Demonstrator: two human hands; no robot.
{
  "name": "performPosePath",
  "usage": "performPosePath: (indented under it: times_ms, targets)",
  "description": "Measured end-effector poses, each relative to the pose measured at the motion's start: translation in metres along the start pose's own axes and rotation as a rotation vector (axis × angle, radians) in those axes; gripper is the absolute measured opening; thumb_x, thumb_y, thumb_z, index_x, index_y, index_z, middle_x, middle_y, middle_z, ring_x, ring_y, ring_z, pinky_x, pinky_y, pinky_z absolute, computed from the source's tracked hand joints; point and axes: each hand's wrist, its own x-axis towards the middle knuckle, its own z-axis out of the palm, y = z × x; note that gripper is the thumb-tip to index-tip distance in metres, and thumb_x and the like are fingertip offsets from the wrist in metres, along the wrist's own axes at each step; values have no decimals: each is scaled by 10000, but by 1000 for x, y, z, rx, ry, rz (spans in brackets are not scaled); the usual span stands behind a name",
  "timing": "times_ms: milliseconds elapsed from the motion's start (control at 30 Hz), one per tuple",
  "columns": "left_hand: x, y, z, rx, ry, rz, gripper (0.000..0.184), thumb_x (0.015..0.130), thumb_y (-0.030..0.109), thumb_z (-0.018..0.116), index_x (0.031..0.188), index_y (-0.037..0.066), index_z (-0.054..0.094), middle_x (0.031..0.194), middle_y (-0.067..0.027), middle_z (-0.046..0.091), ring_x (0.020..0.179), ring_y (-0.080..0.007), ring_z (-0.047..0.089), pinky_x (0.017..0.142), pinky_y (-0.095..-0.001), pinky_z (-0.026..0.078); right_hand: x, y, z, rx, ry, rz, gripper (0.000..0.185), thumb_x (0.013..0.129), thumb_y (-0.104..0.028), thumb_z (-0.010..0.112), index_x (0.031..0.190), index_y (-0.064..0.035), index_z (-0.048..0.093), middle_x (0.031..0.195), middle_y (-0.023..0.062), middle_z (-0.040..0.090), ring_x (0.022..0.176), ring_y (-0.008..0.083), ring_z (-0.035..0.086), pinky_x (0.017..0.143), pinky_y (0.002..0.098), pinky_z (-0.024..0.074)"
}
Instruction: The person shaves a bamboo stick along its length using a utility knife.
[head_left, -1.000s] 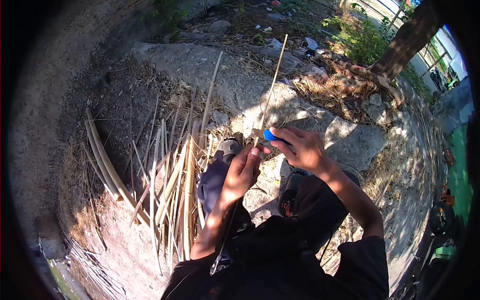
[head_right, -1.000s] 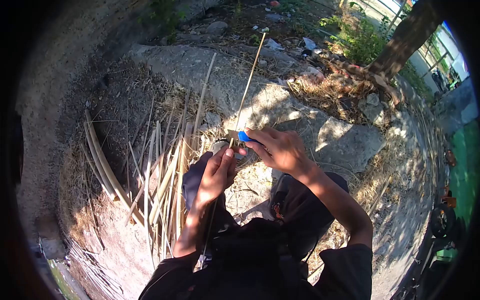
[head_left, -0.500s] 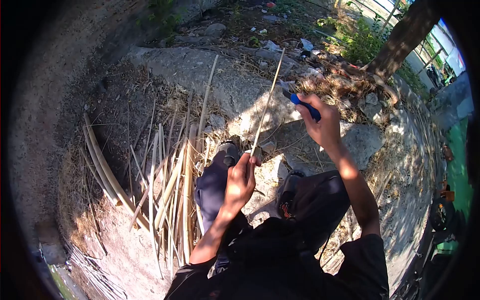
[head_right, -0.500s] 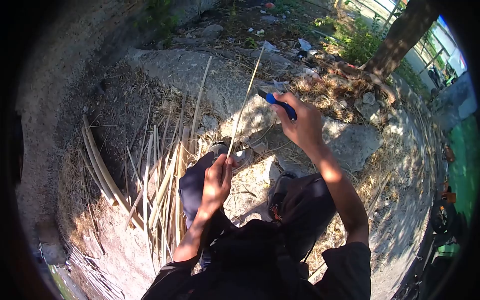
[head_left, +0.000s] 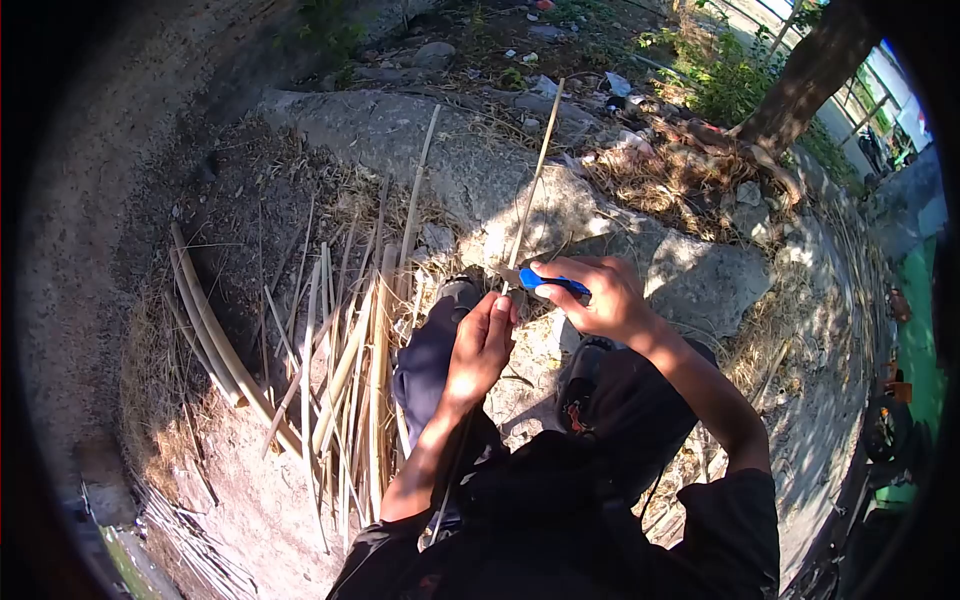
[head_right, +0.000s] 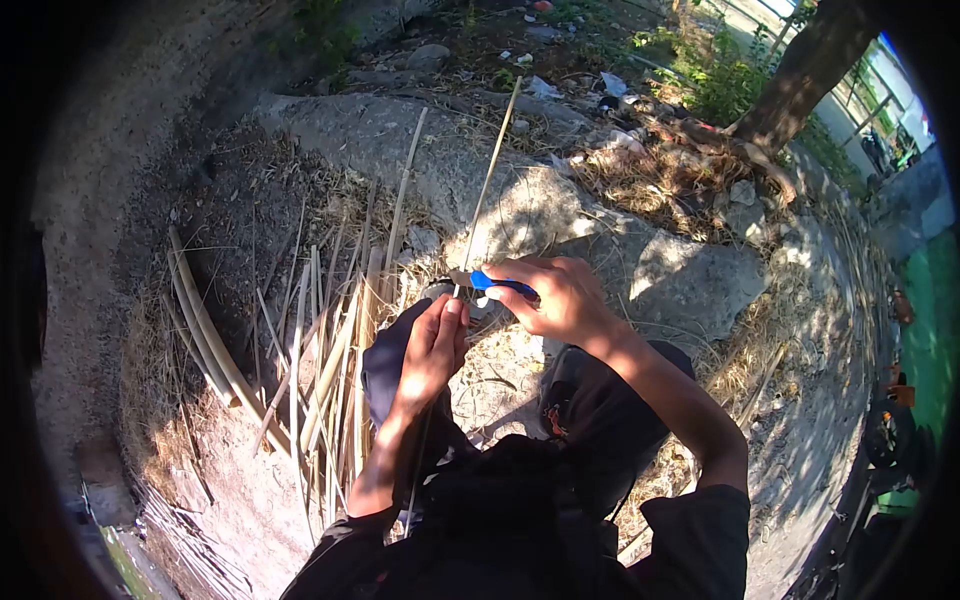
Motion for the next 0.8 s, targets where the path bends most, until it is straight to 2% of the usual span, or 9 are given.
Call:
performPosePath:
  times_ms: [267, 333, 400, 467, 500, 533, 600, 733, 800]
  targets:
    - [3, 4, -3, -36, -26, -28, 366, 1180, 321, 453, 911, 89, 540, 658, 82, 394, 539, -25, 349, 481, -236, 279, 6, 3, 2, -8, 35, -19, 263, 937, -218, 809, 1172, -103, 784, 1077, 115, 808, 935, 314, 793, 798, 383, 639]
    - [6, 3, -4, -48, -56, 6, 322, 1184, 322, 437, 935, 133, 509, 663, 109, 338, 493, -9, 260, 432, -228, 235, 8, 5, 3, -12, 44, -26, 265, 935, -221, 812, 1173, -107, 785, 1075, 117, 808, 929, 316, 794, 793, 385, 640]
    - [9, 1, -7, -48, -61, 11, 322, 1183, 328, 439, 936, 135, 511, 662, 109, 335, 492, -11, 255, 433, -230, 231, 7, 11, 8, -66, 94, -53, 237, 970, -304, 766, 1154, -156, 778, 986, 79, 801, 812, 311, 772, 684, 395, 610]
    - [10, 0, -10, -49, -65, 18, 322, 1182, 333, 441, 937, 137, 513, 661, 108, 331, 492, -13, 251, 434, -233, 228, 8, 11, 10, -97, 114, -66, 231, 966, -313, 771, 1143, -164, 780, 951, 70, 795, 774, 305, 764, 651, 398, 597]
    - [11, 2, -12, -75, -72, -24, 350, 1178, 356, 450, 926, 127, 528, 659, 101, 357, 508, -20, 295, 446, -235, 247, 8, 10, 10, -126, 136, -75, 226, 962, -321, 776, 1132, -173, 781, 917, 61, 789, 736, 299, 756, 619, 401, 583]
    - [11, 4, -13, -101, -79, -64, 379, 1174, 379, 459, 914, 117, 542, 657, 93, 383, 523, -26, 340, 458, -238, 266, 10, 8, 8, -129, 138, -79, 226, 962, -321, 776, 1132, -173, 781, 917, 61, 789, 736, 299, 756, 619, 401, 583]
    - [12, 8, -13, -95, -77, -61, 383, 1172, 393, 458, 916, 121, 542, 656, 94, 376, 518, -27, 329, 454, -238, 257, 11, 5, 5, -152, 73, -19, 228, 923, -243, 827, 1115, -125, 793, 995, 90, 810, 813, 300, 787, 681, 378, 622]
    - [13, 13, -11, -128, -81, -107, 330, 1178, 385, 442, 966, 143, 517, 667, 108, 321, 506, -24, 239, 448, -238, 211, 16, 9, 8, -187, 110, -45, 216, 920, -242, 830, 1104, -135, 795, 977, 88, 808, 790, 297, 782, 659, 376, 612]
    - [9, 20, -12, -143, -84, -114, 336, 1176, 395, 443, 964, 145, 516, 663, 108, 316, 501, -23, 236, 444, -240, 208, 16, 12, 11, -250, 114, -58, 208, 933, -260, 821, 1105, -146, 796, 977, 86, 805, 779, 288, 783, 655, 376, 612]
